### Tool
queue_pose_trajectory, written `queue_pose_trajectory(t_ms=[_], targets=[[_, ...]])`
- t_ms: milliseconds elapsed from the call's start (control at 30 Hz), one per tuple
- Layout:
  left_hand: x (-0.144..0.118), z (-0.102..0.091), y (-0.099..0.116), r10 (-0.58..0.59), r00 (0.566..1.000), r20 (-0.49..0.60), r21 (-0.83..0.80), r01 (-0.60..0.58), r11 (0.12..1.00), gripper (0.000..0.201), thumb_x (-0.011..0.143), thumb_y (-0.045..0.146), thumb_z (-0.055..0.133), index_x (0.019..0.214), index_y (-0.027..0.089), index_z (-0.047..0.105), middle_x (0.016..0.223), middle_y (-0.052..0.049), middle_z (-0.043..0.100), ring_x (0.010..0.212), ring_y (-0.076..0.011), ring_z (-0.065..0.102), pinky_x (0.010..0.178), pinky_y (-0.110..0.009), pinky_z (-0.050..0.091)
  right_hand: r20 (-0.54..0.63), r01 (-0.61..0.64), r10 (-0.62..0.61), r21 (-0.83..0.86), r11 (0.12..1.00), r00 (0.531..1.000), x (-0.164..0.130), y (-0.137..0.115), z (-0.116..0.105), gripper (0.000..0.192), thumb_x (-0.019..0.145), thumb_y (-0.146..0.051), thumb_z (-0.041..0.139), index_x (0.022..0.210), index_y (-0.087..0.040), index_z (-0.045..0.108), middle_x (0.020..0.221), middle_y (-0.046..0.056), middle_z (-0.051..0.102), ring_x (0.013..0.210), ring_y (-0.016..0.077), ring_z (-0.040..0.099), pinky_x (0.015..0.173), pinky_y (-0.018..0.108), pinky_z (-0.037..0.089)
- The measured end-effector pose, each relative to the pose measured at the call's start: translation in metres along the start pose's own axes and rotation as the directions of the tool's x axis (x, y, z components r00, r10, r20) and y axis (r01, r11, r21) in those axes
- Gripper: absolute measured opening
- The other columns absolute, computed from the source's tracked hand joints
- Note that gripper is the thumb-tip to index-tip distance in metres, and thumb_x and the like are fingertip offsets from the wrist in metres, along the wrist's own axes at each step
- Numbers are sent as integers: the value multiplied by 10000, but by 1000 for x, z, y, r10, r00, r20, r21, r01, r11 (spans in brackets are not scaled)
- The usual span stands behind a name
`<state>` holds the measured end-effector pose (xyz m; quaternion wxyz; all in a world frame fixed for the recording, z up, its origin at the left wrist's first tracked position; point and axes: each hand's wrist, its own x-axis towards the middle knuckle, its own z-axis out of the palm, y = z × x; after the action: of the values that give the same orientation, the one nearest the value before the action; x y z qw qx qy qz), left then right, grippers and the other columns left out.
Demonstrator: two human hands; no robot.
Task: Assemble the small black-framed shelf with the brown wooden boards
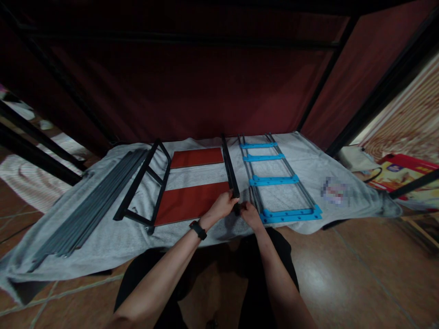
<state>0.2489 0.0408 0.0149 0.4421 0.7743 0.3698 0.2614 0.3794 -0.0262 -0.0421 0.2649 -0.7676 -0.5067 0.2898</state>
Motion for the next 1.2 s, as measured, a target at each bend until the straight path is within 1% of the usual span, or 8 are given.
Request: queue_pose_trajectory(t_ms=[200, 300, 433, 633, 733, 867, 1067, 1200], targets=[[1, 0, -1, -2, 1000, 5, -7, 2, 1000, 120, 827, 198, 552, 902, 167, 641, 923, -55, 713, 911, -208, 653, 828, -295, 511, -27, -54, 50, -211, 976, 998, 0, -6, 2, 300, 967, -293, 400, 1032, -124, 641, 998, 177, 711, 974, 238, 674, 797, 279, 439], [1, 0, -1, -7, 1000, 3, -20, 7, 1000, 120, 830, 201, 549, 898, 168, 642, 906, -56, 710, 912, -207, 652, 827, -297, 516, -15, -68, 67, -142, 987, 998, 0, -5, 0, 309, 973, -304, 379, 1055, -143, 629, 979, 148, 716, 929, 221, 682, 771, 271, 447], [0, 0, -1, -3, 1000, 5, -17, 3, 1000, 110, 828, 193, 549, 884, 163, 639, 906, -57, 708, 900, -204, 653, 837, -299, 515, 41, -10, 11, -13, 1000, 999, 1, -2, -2, 262, 937, -203, 395, 1072, -162, 616, 954, 84, 726, 893, 172, 679, 755, 231, 448], [0, 0, 3, 6, 1000, -1, -19, -6, 1000, 114, 822, 179, 553, 890, 164, 643, 903, -58, 714, 909, -205, 656, 854, -301, 511, -14, -49, 47, -209, 977, 999, -1, -5, 3, 282, 974, -282, 401, 1027, -134, 636, 984, 167, 715, 974, 228, 678, 807, 267, 440], [0, -1, 3, -11, 1000, -7, -7, 11, 1000, 134, 823, 174, 544, 904, 163, 649, 905, -58, 715, 907, -206, 655, 835, -299, 516, -24, -35, 32, -154, 987, 999, -2, -3, 2, 303, 982, -289, 373, 1080, -148, 623, 1008, 146, 713, 969, 220, 679, 794, 268, 450], [-1, 0, 2, -37, 999, 0, -7, 37, 999, 147, 833, 193, 530, 910, 156, 649, 889, -56, 709, 886, -204, 652, 795, -288, 523, 23, 19, -17, -74, 997, 1000, -1, -1, -1, 266, 945, -211, 408, 1099, -170, 622, 1017, 91, 723, 976, 184, 674, 772, 228, 443], [0, 0, 2, -7, 1000, -4, -18, 6, 1000, 138, 831, 196, 537, 912, 161, 643, 914, -59, 712, 879, -200, 654, 797, -282, 515, 1, -27, 28, -209, 978, 1000, 0, -4, 2, 298, 975, -261, 386, 1047, -135, 647, 976, 157, 721, 966, 222, 680, 806, 264, 435], [0, 0, 0, -13, 1000, 0, -5, 13, 1000, 121, 827, 202, 547, 892, 157, 639, 889, -60, 707, 857, -202, 650, 781, -284, 514, 18, -34, 36, -95, 995, 999, 2, -2, 0, 286, 959, -242, 398, 1095, -146, 630, 1009, 128, 719, 965, 211, 677, 785, 258, 449]])
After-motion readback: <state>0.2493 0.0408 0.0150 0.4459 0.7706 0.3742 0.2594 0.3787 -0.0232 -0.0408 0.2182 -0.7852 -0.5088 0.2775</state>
